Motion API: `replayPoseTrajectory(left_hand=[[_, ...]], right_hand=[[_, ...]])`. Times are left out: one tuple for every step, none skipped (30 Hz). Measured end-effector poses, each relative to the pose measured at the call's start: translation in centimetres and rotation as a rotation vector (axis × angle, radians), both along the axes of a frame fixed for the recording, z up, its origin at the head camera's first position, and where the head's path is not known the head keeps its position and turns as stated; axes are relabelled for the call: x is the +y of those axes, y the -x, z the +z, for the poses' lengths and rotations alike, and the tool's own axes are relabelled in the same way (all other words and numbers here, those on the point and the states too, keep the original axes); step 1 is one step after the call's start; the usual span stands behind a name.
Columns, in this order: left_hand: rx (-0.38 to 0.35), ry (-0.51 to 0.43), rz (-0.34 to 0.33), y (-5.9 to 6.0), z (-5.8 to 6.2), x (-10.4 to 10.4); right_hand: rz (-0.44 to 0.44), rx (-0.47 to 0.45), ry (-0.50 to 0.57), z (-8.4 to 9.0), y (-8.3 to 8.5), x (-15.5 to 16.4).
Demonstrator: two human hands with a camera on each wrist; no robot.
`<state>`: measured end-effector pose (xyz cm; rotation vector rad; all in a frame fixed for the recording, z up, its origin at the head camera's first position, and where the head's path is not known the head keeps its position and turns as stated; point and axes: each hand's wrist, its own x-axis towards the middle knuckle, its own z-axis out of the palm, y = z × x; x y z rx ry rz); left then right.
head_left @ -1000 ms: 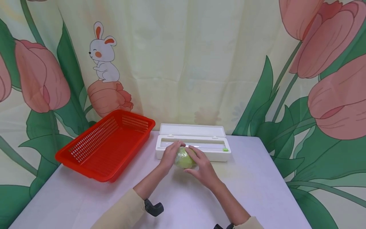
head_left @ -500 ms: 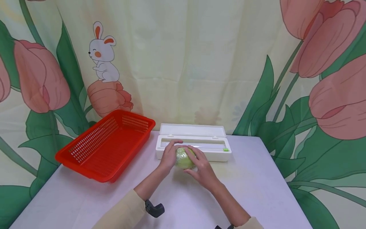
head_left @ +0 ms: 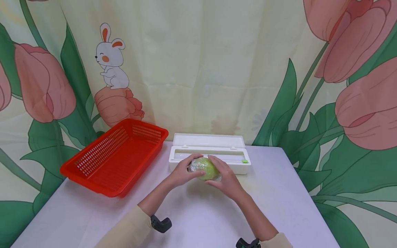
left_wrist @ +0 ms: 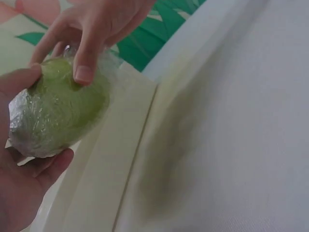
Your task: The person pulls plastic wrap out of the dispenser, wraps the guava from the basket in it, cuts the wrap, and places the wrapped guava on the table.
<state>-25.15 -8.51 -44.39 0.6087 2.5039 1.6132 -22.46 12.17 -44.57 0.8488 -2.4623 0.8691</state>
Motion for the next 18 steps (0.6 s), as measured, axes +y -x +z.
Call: replayPoseTrajectory(left_hand=[[0.0, 0.002, -0.003, 0.0, 0.0, -0.1], [0.003, 0.0, -0.003, 0.0, 0.0, -0.1], [0.003, -0.001, 0.003, 0.0, -0.1, -0.2], [0.004, -0.008, 0.009, 0.0, -0.1, -0.3], [-0.001, -0.021, 0.014, 0.0, -0.2, -0.4], [-0.006, -0.035, 0.02, 0.0, -0.2, -0.5], [-0.016, -0.053, 0.027, 0.0, -0.2, -0.6], [-0.032, -0.076, 0.035, 0.0, -0.3, -0.8], [-0.052, -0.101, 0.041, 0.0, -0.3, -1.0], [-0.068, -0.131, 0.042, 0.0, -0.3, -1.1], [-0.085, -0.158, 0.04, -0.1, -0.3, -1.3], [-0.098, -0.179, 0.036, -0.2, -0.2, -1.5], [-0.111, -0.199, 0.031, -0.3, -0.1, -1.6], [-0.119, -0.213, 0.024, -0.4, 0.1, -1.8], [-0.127, -0.223, 0.014, -0.6, 0.4, -1.8], [-0.131, -0.23, 0.008, -0.8, 0.7, -1.9], [-0.134, -0.236, 0.003, -1.0, 1.0, -1.9], [-0.14, -0.244, -0.002, -1.2, 1.2, -1.9]], right_hand=[[0.006, -0.013, -0.002, 0.1, 0.0, 0.1], [0.004, -0.023, -0.007, 0.1, 0.0, 0.3], [0.004, -0.036, -0.006, 0.2, 0.1, 0.4], [-0.004, -0.053, -0.003, 0.2, 0.1, 0.6], [-0.016, -0.07, 0.005, 0.3, 0.1, 0.7], [-0.033, -0.085, 0.018, 0.2, 0.2, 0.9], [-0.047, -0.096, 0.038, 0.3, 0.2, 1.2], [-0.067, -0.11, 0.059, 0.2, 0.2, 1.4], [-0.079, -0.128, 0.089, 0.2, 0.2, 1.6], [-0.09, -0.151, 0.12, 0.1, 0.3, 1.8], [-0.097, -0.18, 0.15, 0.0, 0.3, 2.0], [-0.097, -0.212, 0.181, -0.1, 0.4, 2.1], [-0.088, -0.249, 0.218, -0.3, 0.5, 2.2], [-0.084, -0.295, 0.252, -0.4, 0.5, 2.3], [-0.075, -0.339, 0.287, -0.6, 0.6, 2.3], [-0.068, -0.388, 0.317, -0.7, 0.6, 2.3], [-0.062, -0.434, 0.345, -0.8, 0.6, 2.2], [-0.054, -0.477, 0.375, -0.9, 0.6, 2.2]])
